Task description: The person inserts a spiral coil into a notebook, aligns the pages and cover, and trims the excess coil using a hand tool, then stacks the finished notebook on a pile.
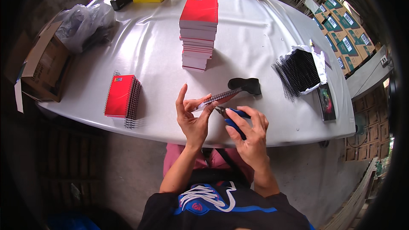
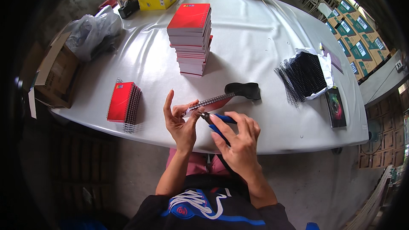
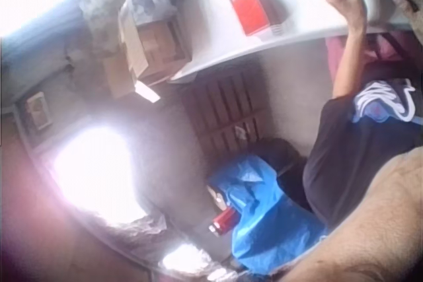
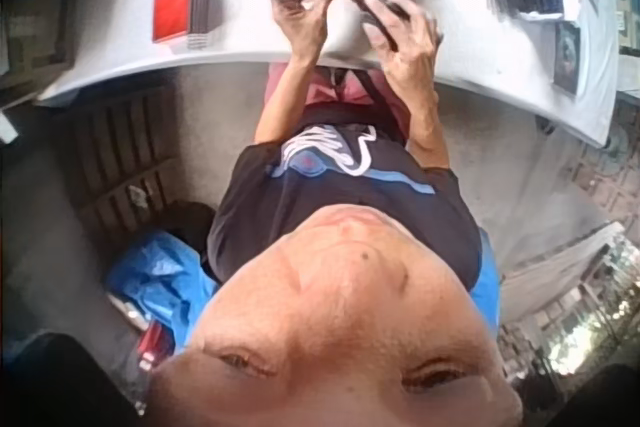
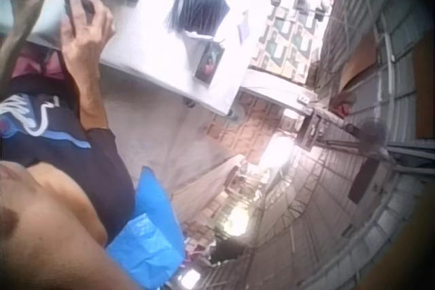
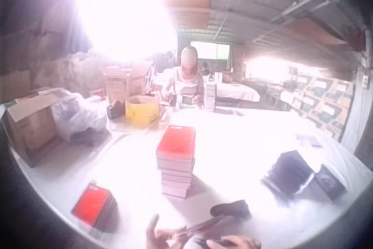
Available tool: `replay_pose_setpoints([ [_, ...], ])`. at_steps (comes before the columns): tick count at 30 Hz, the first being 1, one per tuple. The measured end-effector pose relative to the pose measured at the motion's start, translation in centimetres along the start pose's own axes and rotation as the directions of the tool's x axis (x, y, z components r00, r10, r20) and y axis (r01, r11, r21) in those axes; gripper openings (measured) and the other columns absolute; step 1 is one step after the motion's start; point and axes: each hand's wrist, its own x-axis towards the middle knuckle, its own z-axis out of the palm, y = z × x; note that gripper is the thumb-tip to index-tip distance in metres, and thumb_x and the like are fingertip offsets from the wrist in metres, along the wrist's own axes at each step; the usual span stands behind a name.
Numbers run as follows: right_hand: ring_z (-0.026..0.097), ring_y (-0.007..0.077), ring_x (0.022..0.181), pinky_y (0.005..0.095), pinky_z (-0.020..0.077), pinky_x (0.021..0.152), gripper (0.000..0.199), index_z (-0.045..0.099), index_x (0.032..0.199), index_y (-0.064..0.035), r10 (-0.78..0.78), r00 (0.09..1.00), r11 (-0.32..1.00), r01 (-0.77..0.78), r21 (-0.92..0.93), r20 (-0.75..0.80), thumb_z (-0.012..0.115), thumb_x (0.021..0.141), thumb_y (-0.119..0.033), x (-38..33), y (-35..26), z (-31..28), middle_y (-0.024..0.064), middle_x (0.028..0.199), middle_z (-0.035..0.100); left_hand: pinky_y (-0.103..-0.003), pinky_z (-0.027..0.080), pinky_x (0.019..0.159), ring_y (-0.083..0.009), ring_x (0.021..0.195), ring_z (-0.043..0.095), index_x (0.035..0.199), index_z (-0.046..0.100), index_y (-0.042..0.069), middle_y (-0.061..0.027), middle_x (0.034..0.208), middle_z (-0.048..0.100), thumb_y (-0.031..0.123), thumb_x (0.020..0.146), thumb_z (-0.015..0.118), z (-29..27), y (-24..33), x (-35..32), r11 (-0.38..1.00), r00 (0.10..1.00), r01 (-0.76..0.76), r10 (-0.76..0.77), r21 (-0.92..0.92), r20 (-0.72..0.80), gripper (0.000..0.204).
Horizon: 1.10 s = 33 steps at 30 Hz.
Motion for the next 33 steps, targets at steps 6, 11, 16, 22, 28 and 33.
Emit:
replay_pose_setpoints([
  [6,0.051,0.0265,0.101,0.0422,0.0315,0.093,0.035,0.063,0.119,-0.0219,0.039,0.999,0.999,-0.039,-0.007,0.014,0.063,0.084,-0.029,1.1,-1.1,-0.1,0.0082,0.11,0.055,-0.027,0.049,0.08,-0.0144,0.086,0.062,0.139,0.033,0.005,-0.0059,0.083,0.065,-0.004,0.07,0.077,-0.4,-0.1,0.1,0.988,0.994,-0.113,0.112,0.105,0.014,0.082],
  [11,0.051,0.0257,0.101,0.0407,0.0323,0.091,0.033,0.063,0.118,-0.0223,0.06,0.994,0.998,-0.06,-0.006,0.088,0.061,0.086,-0.031,1.3,-1.0,-0.5,0.0083,0.109,0.056,-0.027,0.052,0.079,-0.0122,0.083,0.061,0.135,0.039,0.002,-0.0078,0.088,0.07,-0.003,0.07,0.077,-0.3,0.1,-0.2,0.981,0.986,-0.163,0.16,0.101,0.034,0.075],
  [16,0.051,0.0262,0.101,0.0393,0.0343,0.089,0.033,0.063,0.118,-0.0199,0.102,0.983,0.993,-0.109,0.041,0.151,0.06,0.087,-0.031,1.0,-0.8,-0.8,0.0089,0.109,0.056,-0.028,0.051,0.079,-0.0132,0.084,0.061,0.134,0.04,0.001,-0.0076,0.085,0.069,-0.004,0.069,0.076,-0.1,0.2,-0.2,0.986,0.987,-0.154,0.151,0.071,0.046,0.074],
  [22,0.051,0.0268,0.1,0.0393,0.0359,0.086,0.032,0.063,0.118,-0.0195,0.115,0.987,0.981,-0.13,0.144,0.113,0.059,0.088,-0.032,0.7,-0.6,-0.4,0.0087,0.107,0.056,-0.027,0.051,0.077,-0.0121,0.082,0.061,0.129,0.046,0.0,-0.0077,0.086,0.069,-0.007,0.069,0.076,-0.1,0.0,-0.3,0.978,0.983,-0.185,0.184,0.098,0.023,0.068],
  [28,0.057,0.0212,0.082,0.0325,0.0463,0.07,0.035,0.058,0.12,-0.0118,0.154,0.925,0.774,-0.331,0.539,0.348,0.055,0.092,-0.033,0.6,0.6,0.2,0.0082,0.094,0.061,-0.027,0.052,0.073,-0.0123,0.08,0.061,0.127,0.049,0.001,-0.0078,0.086,0.068,-0.01,0.067,0.075,-0.5,-1.0,-0.4,0.919,0.947,-0.32,0.318,0.232,0.046,0.066],
  [33,0.061,0.012,0.076,0.0244,0.0494,0.063,0.036,0.05,0.122,-0.0045,-0.038,0.667,-0.268,-0.724,0.635,0.744,0.048,0.098,-0.031,0.1,2.0,0.6,0.0087,0.095,0.063,-0.023,0.048,0.073,-0.0147,0.08,0.064,0.123,0.053,0.002,-0.0101,0.091,0.07,-0.009,0.068,0.073,-0.6,-1.3,-0.7,0.9,0.922,-0.383,0.385,0.208,0.029,0.06],
])
